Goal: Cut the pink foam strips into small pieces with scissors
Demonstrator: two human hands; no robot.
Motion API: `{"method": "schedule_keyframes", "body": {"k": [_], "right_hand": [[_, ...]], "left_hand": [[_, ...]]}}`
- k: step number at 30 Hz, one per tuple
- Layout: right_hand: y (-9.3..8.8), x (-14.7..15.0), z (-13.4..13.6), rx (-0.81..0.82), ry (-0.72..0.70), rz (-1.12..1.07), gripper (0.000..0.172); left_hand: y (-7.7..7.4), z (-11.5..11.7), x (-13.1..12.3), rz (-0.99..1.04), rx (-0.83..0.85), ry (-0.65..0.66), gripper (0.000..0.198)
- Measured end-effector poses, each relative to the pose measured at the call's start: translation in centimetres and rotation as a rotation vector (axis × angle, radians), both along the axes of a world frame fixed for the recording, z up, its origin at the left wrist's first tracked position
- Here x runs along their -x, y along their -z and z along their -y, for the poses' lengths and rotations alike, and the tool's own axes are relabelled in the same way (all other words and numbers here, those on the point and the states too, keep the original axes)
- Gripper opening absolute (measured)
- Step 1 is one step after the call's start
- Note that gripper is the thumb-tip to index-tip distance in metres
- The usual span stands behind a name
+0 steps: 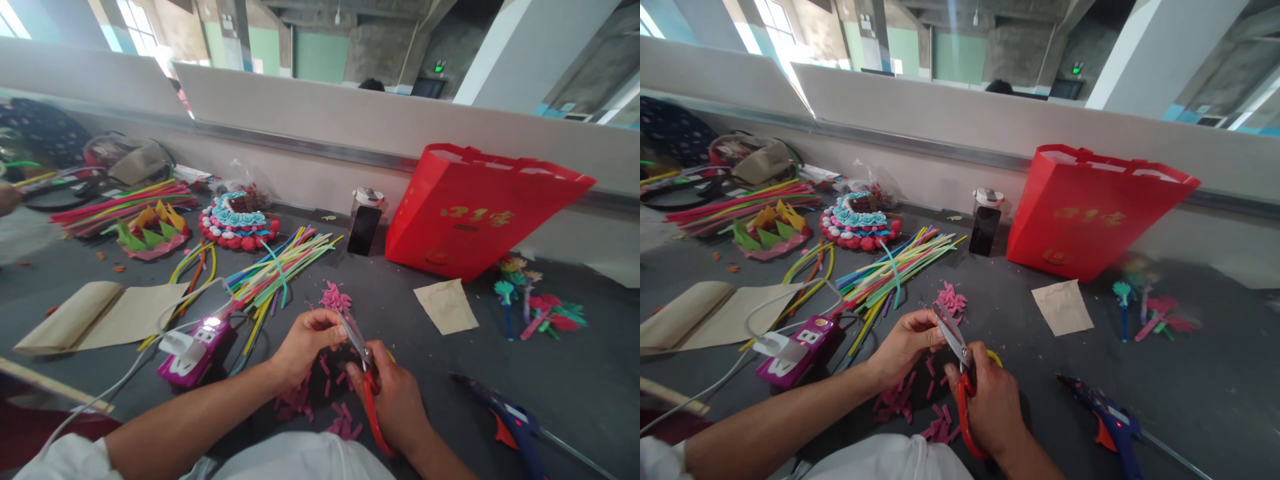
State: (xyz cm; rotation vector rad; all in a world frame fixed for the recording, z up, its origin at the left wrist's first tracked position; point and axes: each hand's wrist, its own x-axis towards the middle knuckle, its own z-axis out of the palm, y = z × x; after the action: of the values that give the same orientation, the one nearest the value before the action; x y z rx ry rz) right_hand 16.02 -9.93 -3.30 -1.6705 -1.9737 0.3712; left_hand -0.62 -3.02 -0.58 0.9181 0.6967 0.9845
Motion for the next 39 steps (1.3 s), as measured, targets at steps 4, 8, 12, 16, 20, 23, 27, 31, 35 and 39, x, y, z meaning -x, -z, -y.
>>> {"method": "schedule_keyframes", "body": {"k": [4,8,12,16,20,23,27,31,35,39], "right_hand": [[0.1,-0.1,0.1,0.02,-0.003,-0.04,0.022],[0.2,-0.2,0.2,0.065,0.007,-0.073,0.024],[0.3,-0.1,0.2,0.125,-0.01,-0.166,0.025],[-0.1,0.0,-0.2,0.133,-0.011,-0.294,0.025],[-0.4,-0.2,-0.5,0.094,0.021,-0.313,0.023],[-0.3,-0.2,-0.5,0.09,0.017,-0.252,0.023],[-0.3,-0.1,-0.2,0.107,0.015,-0.173,0.021],[-0.7,0.2,0.0,0.111,0.007,-0.086,0.022],[-0.9,0.4,0.1,0.097,-0.008,-0.033,0.022],[-0.8,0.3,0.1,0.082,-0.002,-0.023,0.022]], "left_hand": [[0.1,0.0,0.0,0.005,-0.002,0.004,0.016],[0.1,0.0,0.0,-0.008,-0.004,0.003,0.016],[-0.2,0.0,0.1,0.0,0.001,0.014,0.015],[-0.6,-0.2,0.2,0.042,0.036,-0.002,0.015],[-0.8,-0.3,0.2,0.062,0.046,-0.015,0.014],[-0.7,-0.3,0.2,0.08,0.06,-0.019,0.015],[-0.7,-0.3,0.2,0.1,0.071,-0.025,0.015],[-0.7,-0.1,0.3,0.114,0.062,-0.009,0.013],[-0.8,0.0,0.4,0.135,0.063,-0.005,0.013],[-0.9,0.0,0.4,0.155,0.065,0.005,0.013]]}}
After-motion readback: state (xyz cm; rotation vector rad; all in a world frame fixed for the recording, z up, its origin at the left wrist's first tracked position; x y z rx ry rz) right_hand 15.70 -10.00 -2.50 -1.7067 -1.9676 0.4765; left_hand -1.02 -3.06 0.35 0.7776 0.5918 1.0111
